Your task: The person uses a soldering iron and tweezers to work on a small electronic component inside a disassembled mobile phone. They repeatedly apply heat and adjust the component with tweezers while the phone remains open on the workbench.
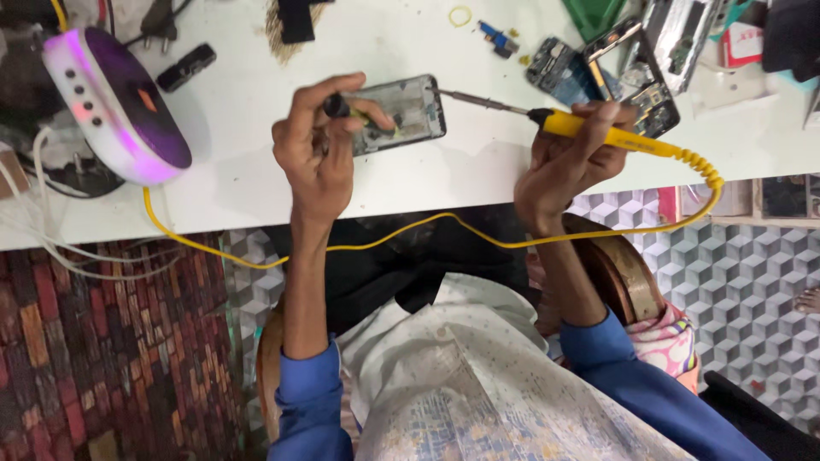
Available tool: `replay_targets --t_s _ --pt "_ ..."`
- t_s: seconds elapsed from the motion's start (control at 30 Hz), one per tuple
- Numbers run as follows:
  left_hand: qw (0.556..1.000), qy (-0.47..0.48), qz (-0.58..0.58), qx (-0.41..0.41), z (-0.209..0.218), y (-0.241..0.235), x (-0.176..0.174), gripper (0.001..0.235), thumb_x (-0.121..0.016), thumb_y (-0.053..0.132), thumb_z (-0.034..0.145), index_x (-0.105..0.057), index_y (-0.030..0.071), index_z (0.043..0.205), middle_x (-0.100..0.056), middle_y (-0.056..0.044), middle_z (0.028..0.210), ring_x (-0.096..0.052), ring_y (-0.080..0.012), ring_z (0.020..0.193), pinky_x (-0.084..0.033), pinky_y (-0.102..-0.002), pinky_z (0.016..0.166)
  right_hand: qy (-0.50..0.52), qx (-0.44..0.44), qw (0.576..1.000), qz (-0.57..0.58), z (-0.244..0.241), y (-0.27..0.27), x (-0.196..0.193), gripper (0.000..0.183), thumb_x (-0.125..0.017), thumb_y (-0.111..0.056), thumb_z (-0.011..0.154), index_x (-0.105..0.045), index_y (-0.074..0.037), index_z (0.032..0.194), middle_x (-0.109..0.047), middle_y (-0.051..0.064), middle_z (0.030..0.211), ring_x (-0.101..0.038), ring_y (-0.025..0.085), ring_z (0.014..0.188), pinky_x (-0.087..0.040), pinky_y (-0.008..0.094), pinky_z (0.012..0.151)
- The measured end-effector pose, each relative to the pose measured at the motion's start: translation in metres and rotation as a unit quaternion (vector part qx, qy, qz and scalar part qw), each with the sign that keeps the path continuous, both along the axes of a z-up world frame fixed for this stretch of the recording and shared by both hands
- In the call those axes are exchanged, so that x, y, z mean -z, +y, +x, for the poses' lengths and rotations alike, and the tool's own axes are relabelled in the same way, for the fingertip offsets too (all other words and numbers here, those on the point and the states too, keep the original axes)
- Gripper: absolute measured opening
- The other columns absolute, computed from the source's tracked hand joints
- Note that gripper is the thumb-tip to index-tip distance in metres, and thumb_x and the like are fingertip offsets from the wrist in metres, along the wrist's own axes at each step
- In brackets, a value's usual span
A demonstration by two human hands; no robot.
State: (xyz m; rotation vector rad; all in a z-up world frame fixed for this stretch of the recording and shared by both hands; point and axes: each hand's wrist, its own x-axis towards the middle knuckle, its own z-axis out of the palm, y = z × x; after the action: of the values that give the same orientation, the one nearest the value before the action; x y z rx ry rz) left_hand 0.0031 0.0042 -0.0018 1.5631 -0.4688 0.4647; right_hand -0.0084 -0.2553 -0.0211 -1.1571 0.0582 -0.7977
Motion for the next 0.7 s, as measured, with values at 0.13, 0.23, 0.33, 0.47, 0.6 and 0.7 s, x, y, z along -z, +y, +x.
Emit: replay_targets --t_s 0.13,0.23,0.33,0.47,0.6,0.7 --pt "0.998 -0.014 0.045 -0.029 0.001 -0.007 -0.004 0.024 -0.05 0.001 0.116 -0.058 0.001 0.138 -0.078 -0.011 0.096 -0.069 -0.0098 0.073 -0.05 -0.021 0.064 0.062 0.039 0.997 0.018 -0.003 0.006 -0.002 0.028 -0.056 -0.029 0.112 -0.047 -0.005 0.099 -0.049 0.003 0.075 -0.037 0.009 0.047 -0.025 0.025 0.037" --pt "0.996 0.028 0.067 -0.061 -0.002 -0.009 -0.01 0.021 -0.054 0.002 0.109 -0.06 -0.002 0.129 -0.081 -0.014 0.096 -0.061 -0.009 0.061 -0.043 -0.023 0.059 0.03 0.02 0.999 0.021 -0.002 0.006 -0.006 0.027 -0.056 -0.025 0.113 -0.047 -0.005 0.097 -0.05 0.003 0.075 -0.035 0.007 0.046 -0.025 0.025 0.039" --pt "0.994 -0.038 0.011 -0.098 -0.006 -0.007 -0.007 0.019 -0.054 0.003 0.115 -0.055 -0.001 0.134 -0.077 -0.015 0.097 -0.075 -0.0149 0.088 -0.056 -0.025 0.076 0.015 0.001 1.0 0.026 -0.005 0.008 -0.005 0.025 -0.056 -0.024 0.111 -0.047 -0.006 0.096 -0.053 0.005 0.08 -0.037 0.007 0.045 -0.025 0.025 0.037" --pt "0.981 -0.04 -0.053 -0.182 -0.007 -0.002 -0.004 0.021 -0.051 0.011 0.118 -0.054 -0.001 0.135 -0.074 -0.013 0.092 -0.062 -0.0103 0.073 -0.046 -0.024 0.067 0.046 0.01 0.999 0.023 -0.004 0.008 -0.005 0.026 -0.057 -0.023 0.112 -0.049 -0.005 0.096 -0.052 0.005 0.078 -0.039 0.008 0.047 -0.028 0.026 0.037" --pt "0.983 -0.001 -0.074 -0.17 -0.008 0.0 0.005 0.028 -0.052 0.02 0.118 -0.053 0.0 0.137 -0.074 -0.013 0.089 -0.041 -0.0031 0.056 -0.033 -0.021 0.056 0.056 -0.008 0.998 0.038 -0.003 0.001 -0.004 0.027 -0.056 -0.027 0.112 -0.048 -0.006 0.096 -0.051 0.003 0.08 -0.037 0.008 0.047 -0.027 0.026 0.038" --pt "0.987 -0.001 -0.069 -0.146 -0.005 0.003 0.003 0.031 -0.051 0.025 0.117 -0.054 0.001 0.137 -0.071 -0.011 0.084 -0.041 -0.0019 0.054 -0.031 -0.021 0.054 0.037 -0.044 0.996 0.07 0.001 0.001 -0.008 0.03 -0.055 -0.03 0.115 -0.048 -0.007 0.097 -0.043 0.0 0.073 -0.032 0.008 0.047 -0.025 0.026 0.04"
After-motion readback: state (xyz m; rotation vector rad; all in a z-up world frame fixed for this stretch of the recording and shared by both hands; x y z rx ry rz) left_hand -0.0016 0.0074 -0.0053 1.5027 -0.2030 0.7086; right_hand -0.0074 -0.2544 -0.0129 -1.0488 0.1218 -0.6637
